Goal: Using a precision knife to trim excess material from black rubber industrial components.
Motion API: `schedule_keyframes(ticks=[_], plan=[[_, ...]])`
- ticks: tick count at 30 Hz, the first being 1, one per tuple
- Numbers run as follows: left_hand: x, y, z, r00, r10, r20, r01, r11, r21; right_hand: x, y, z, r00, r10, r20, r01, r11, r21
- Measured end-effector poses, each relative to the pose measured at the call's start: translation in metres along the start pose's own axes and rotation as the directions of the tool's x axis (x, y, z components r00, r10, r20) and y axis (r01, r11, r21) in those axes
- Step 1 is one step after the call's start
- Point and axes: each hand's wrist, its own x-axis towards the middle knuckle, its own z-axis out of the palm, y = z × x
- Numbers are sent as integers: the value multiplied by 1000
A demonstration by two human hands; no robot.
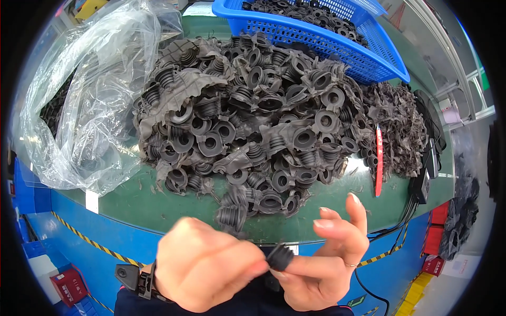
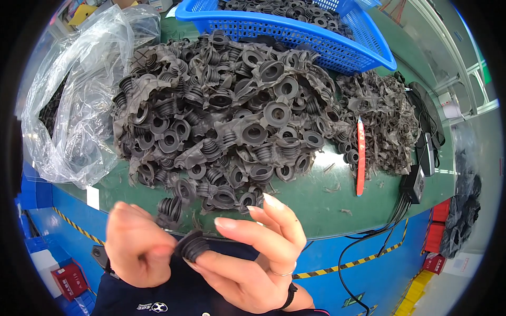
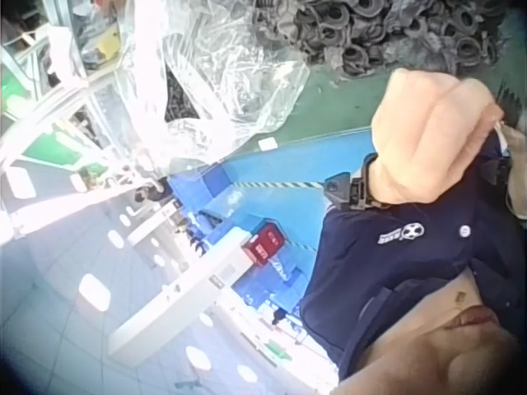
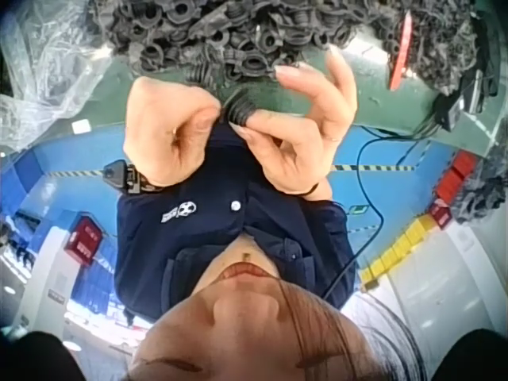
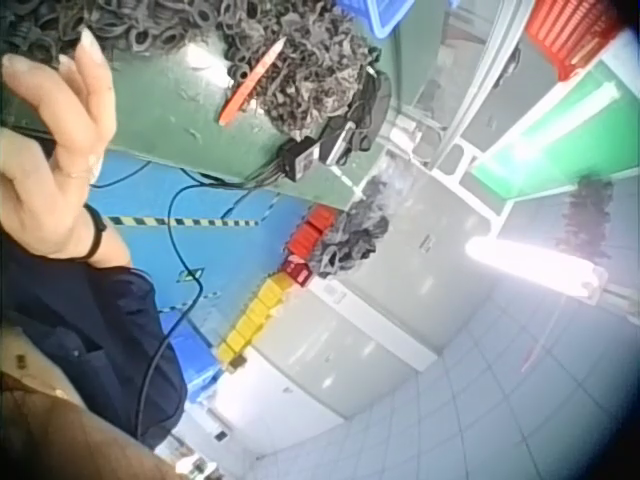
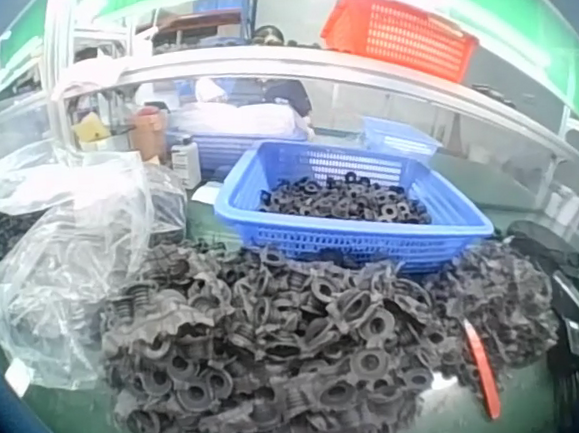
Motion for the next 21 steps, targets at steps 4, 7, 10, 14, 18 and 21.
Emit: schedule_keyframes(ticks=[4,7,10,14,18,21], plan=[[4,-13,-4,951,-196,-240,191,981,-43,35,71,-24,323,-868,377,918,385,101],[1,-12,0,989,-143,23,144,966,-214,12,51,-11,674,-706,216,737,631,-242],[-6,-19,-1,998,-62,21,65,978,-198,28,53,-24,368,-767,526,920,220,-323],[-7,-12,0,998,-36,-57,29,993,-116,19,45,-21,721,-574,389,684,679,-267],[-14,-11,6,999,24,-45,-23,999,22,13,53,-17,805,-469,364,560,803,-205],[-13,-11,6,1000,-4,-12,4,999,-35,25,68,-11,681,-686,256,727,674,-131]])
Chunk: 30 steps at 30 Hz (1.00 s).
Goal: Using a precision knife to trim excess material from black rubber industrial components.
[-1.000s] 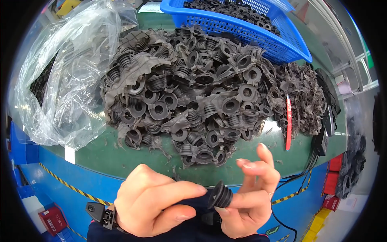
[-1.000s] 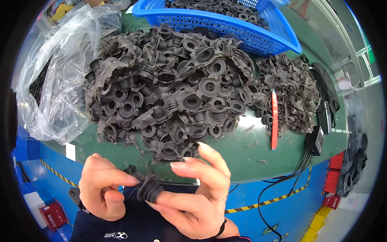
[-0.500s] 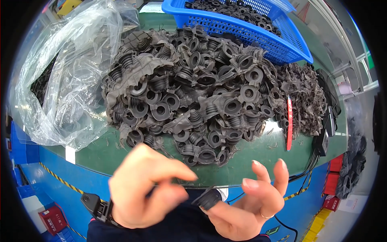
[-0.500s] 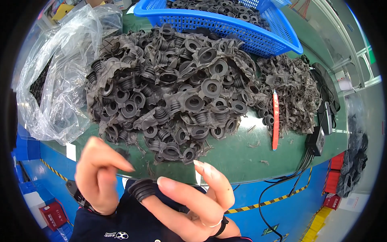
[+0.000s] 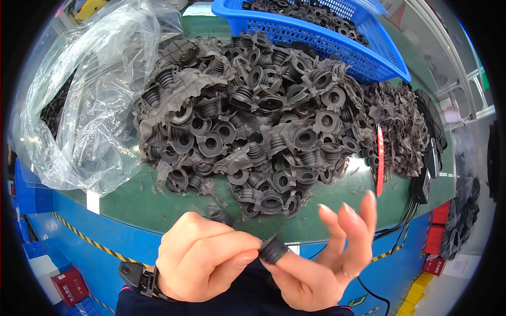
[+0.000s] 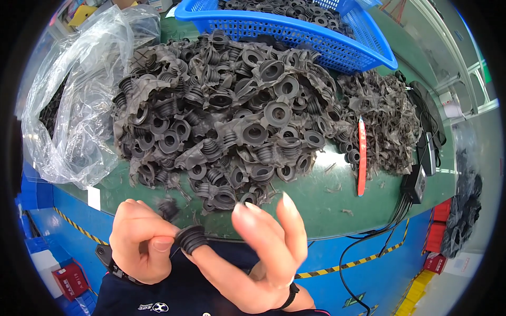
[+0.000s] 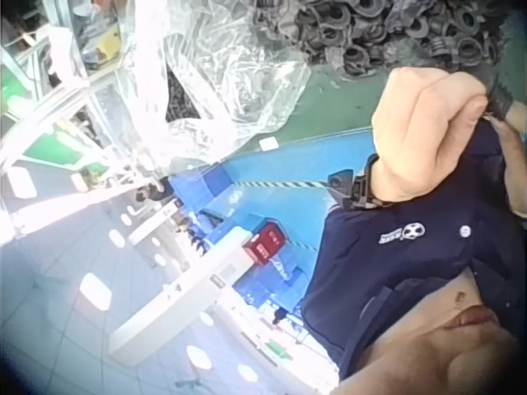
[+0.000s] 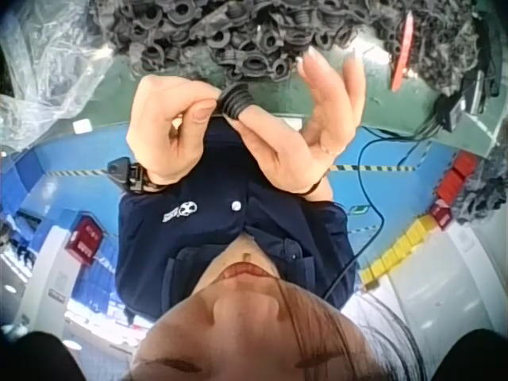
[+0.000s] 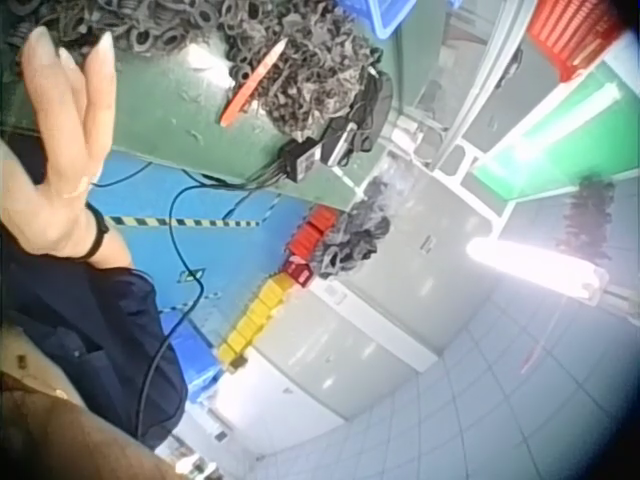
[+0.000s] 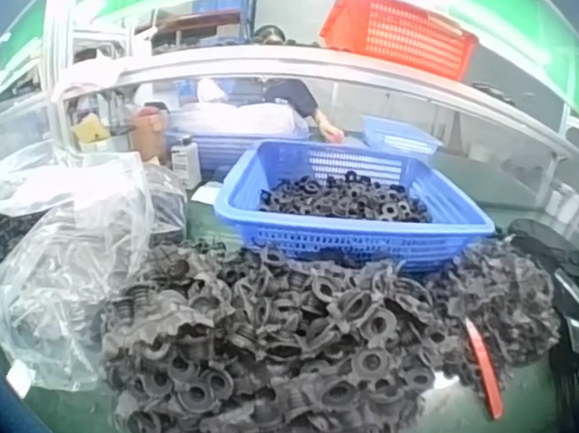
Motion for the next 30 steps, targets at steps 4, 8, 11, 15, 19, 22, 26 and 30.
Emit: schedule_keyframes(ticks=[4,8,11,15,19,22,26,30], plan=[[-1,-3,-5,990,135,49,-141,978,156,14,14,-9,931,-363,36,365,928,-71],[2,-11,3,891,451,-48,-386,808,445,5,-19,-12,997,29,77,-27,999,-24],[11,-15,4,871,490,-21,-420,766,486,11,-8,-13,985,-124,122,148,966,-213],[25,-26,-8,944,329,31,-311,853,419,28,-17,-3,988,51,145,-68,991,114],[29,-24,-14,999,-2,38,5,996,-89,6,-18,-1,994,61,-85,-71,991,-109],[13,-23,-11,968,-125,219,145,986,-77,8,-5,8,970,-63,-236,12,977,-212],[9,-5,-10,969,-209,133,236,941,-242,12,-19,8,987,-66,-147,17,950,-312],[7,-7,-13,976,-70,208,107,980,-170,13,-18,4,987,-111,-113,75,957,-281]])
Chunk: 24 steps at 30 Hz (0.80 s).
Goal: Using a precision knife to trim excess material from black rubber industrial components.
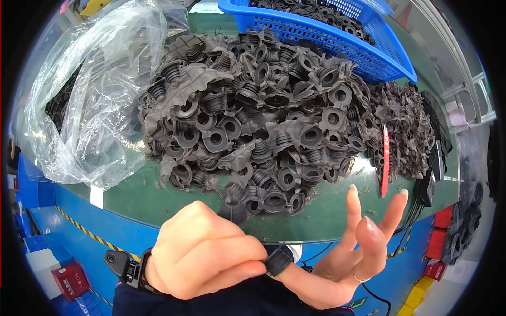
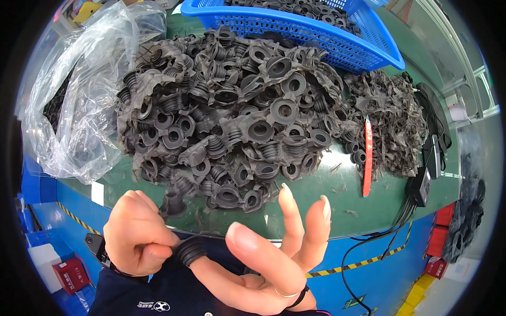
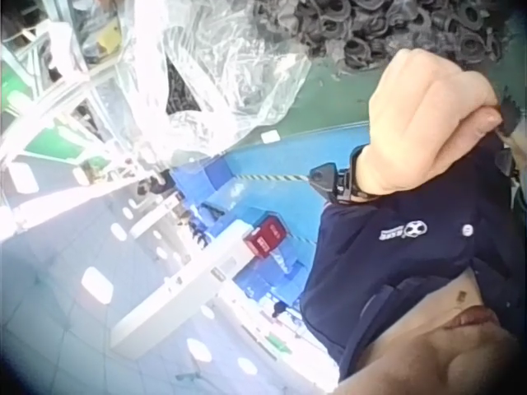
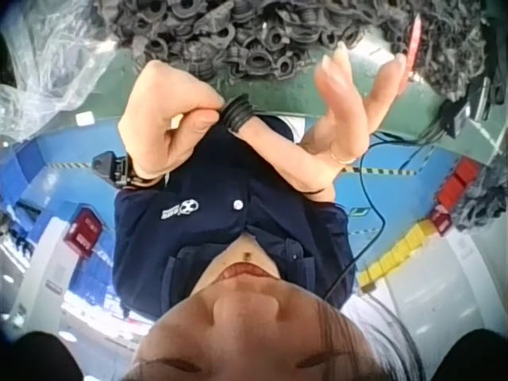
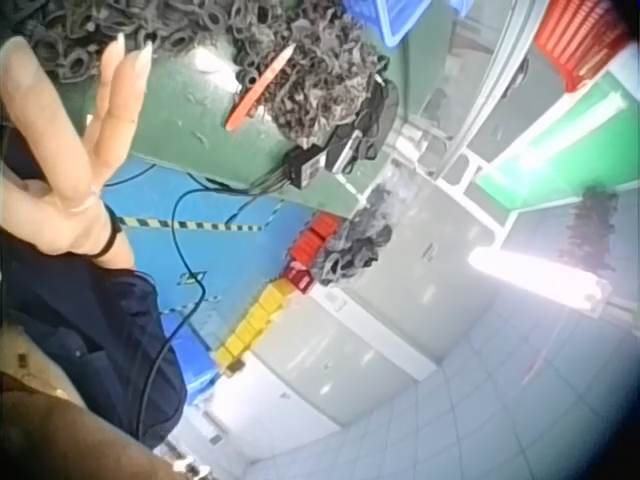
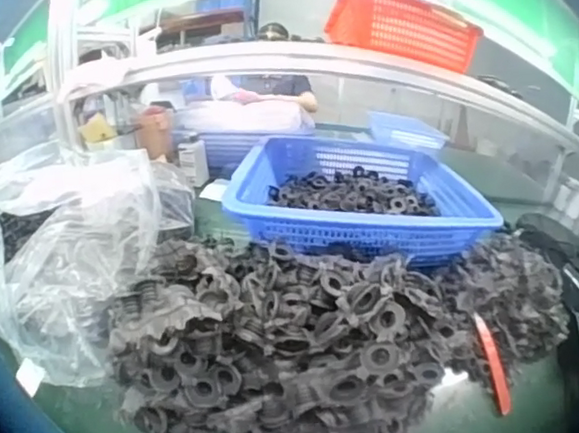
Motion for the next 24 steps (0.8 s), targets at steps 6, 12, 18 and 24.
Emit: schedule_keyframes(ticks=[6,12,18,24], plan=[[5,-4,1,947,320,-10,-308,921,239,-11,16,-4,992,-106,65,98,988,121],[21,-10,16,883,469,-30,-378,746,549,-1,37,-17,961,-130,245,63,962,266],[15,0,12,990,64,-124,-64,998,-2,-5,25,-9,984,-12,176,-22,982,190],[4,5,18,989,-132,-61,112,961,-252,-6,15,-1,998,-10,-65,14,997,71]])
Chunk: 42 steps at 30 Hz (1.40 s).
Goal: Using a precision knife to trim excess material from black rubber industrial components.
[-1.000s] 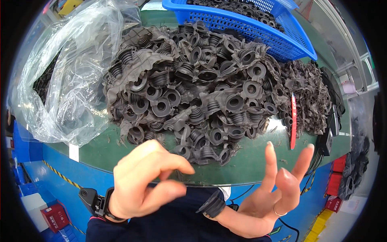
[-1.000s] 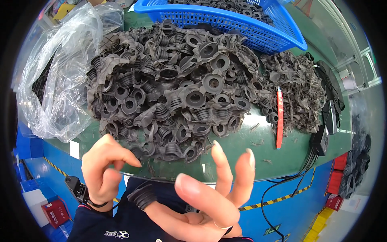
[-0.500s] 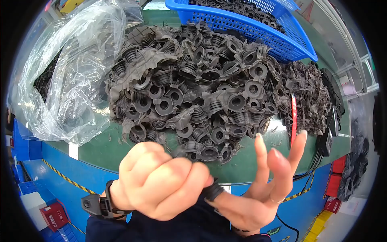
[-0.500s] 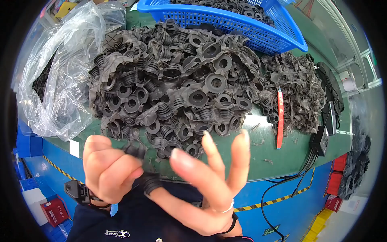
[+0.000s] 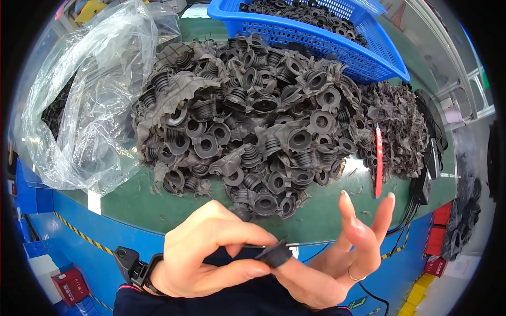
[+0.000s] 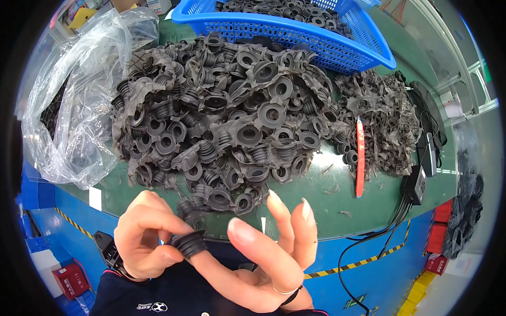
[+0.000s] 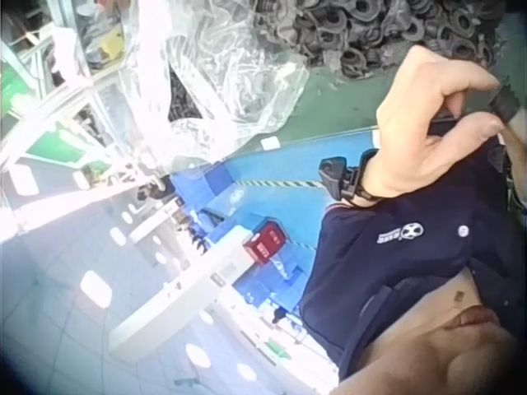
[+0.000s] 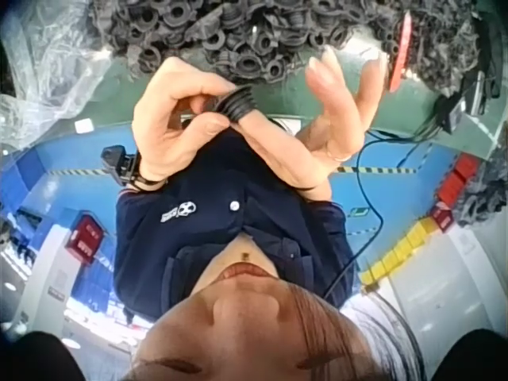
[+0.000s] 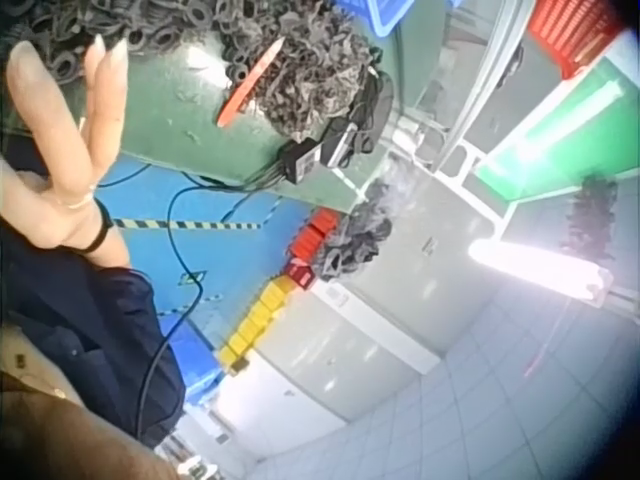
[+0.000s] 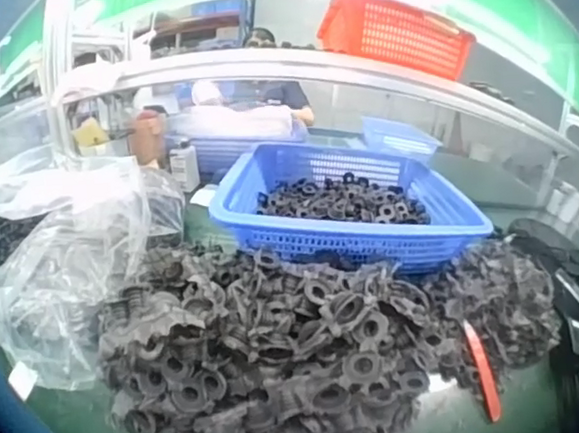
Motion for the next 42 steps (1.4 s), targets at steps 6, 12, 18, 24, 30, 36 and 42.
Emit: schedule_keyframes(ticks=[6,12,18,24,30,36,42], plan=[[-1,-7,-5,995,-93,-26,86,978,-190,0,4,-16,921,-53,385,-66,955,291],[0,3,-6,988,-136,71,150,960,-236,1,3,-17,727,367,580,-684,327,652],[0,-3,-1,996,-69,52,79,971,-224,-6,0,-13,657,364,661,-742,152,653],[9,2,-20,950,24,311,32,984,-173,17,18,-21,658,295,693,-752,228,618],[10,-1,-26,914,11,406,-16,1000,8,21,5,-13,845,131,518,-360,855,373],[9,-2,-25,911,53,408,-46,999,-27,18,-1,-17,911,-85,404,56,995,81],[7,-11,-14,917,207,340,-219,976,-3,13,-2,-15,920,127,370,-176,979,103]])
